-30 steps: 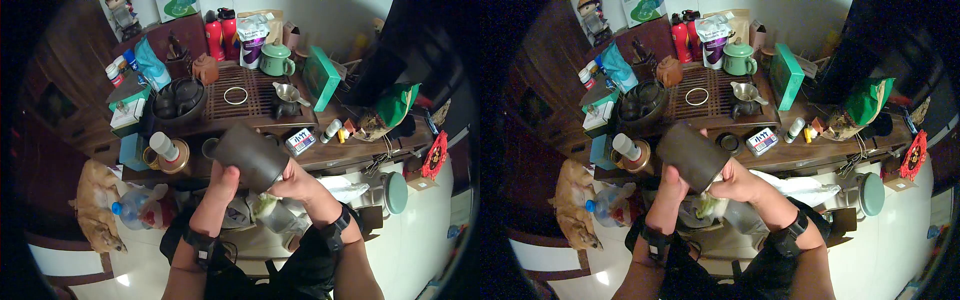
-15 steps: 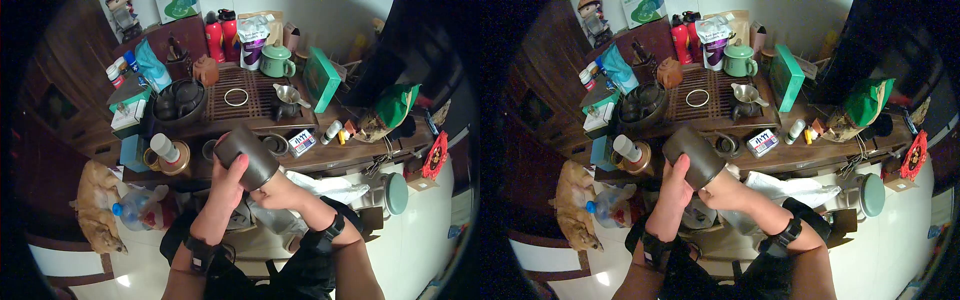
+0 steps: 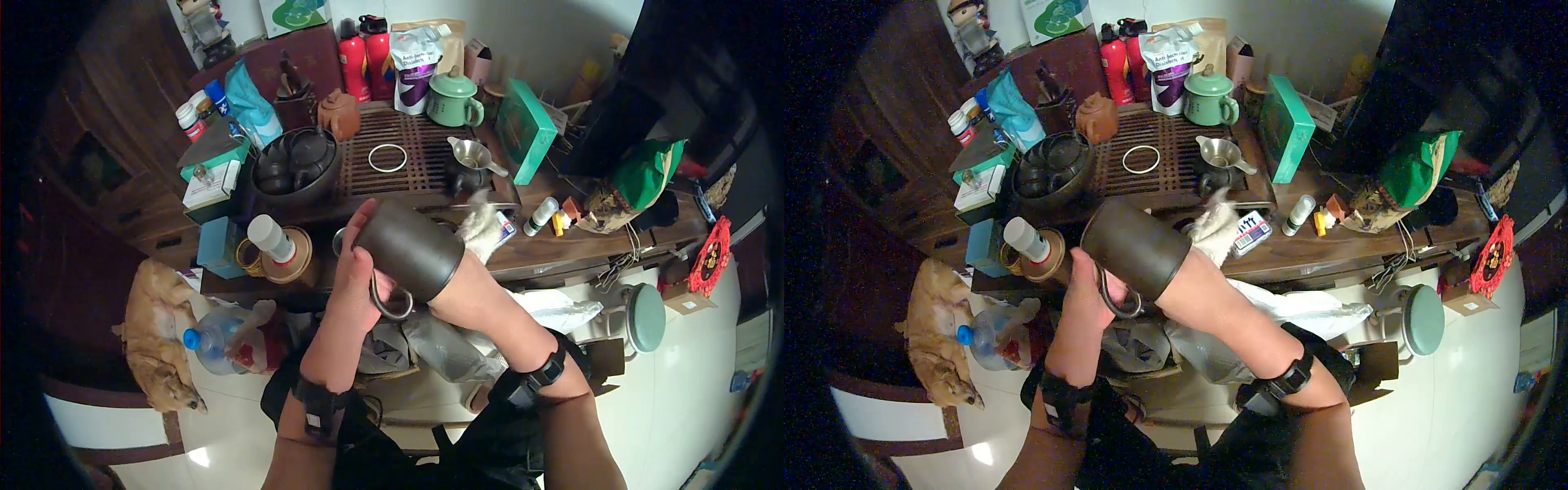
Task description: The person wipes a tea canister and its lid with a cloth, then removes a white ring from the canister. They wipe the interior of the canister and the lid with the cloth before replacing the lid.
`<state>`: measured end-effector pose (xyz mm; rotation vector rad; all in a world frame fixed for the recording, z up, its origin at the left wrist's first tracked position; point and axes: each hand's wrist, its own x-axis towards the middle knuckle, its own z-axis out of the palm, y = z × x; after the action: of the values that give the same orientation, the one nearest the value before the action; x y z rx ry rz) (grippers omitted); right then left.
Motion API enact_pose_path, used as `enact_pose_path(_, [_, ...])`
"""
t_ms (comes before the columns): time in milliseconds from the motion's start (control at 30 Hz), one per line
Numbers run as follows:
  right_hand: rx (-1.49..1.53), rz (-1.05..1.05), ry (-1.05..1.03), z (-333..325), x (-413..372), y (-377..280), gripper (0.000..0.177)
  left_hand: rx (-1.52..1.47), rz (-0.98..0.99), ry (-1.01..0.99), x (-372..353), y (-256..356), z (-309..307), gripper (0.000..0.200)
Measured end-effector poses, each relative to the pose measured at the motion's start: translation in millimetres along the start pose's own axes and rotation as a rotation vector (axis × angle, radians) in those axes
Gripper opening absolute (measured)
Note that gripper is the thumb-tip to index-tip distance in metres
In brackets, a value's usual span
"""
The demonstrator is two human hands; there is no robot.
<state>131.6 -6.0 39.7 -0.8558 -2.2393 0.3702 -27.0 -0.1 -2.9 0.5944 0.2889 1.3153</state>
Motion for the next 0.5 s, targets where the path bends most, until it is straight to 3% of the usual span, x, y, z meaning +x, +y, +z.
enact_pose_path(100, [0.407,0.304,-0.003,7.4,0.5,-10.2,0.043,0.281,-0.015,0.159,-1.9,1.1,-0.5,0.084])
enact_pose_path(133, [0.172,0.038,-0.007,20.5,-4.4,4.2,0.048,0.31,-0.03,0.173,-2.7,1.8,-2.1,0.081])
enact_pose_path(233, [0.079,-0.048,-0.07,23.1,-14.0,8.5,0.053,0.358,-0.064,0.199,-3.8,3.2,-5.0,0.076])
enact_pose_path(333, [0.411,0.037,-0.078,28.5,-24.3,18.5,0.06,0.313,-0.055,0.146,-5.0,2.7,-5.9,0.079])
enact_pose_path(433, [1.078,0.369,-0.201,22.0,-38.5,24.9,0.06,0.228,0.01,-0.04,-2.6,-1.1,-3.7,0.082])
enact_pose_path(500, [1.509,0.548,-0.151,23.7,-44.2,22.3,0.064,0.18,0.05,-0.175,-1.5,-1.7,1.6,0.084])
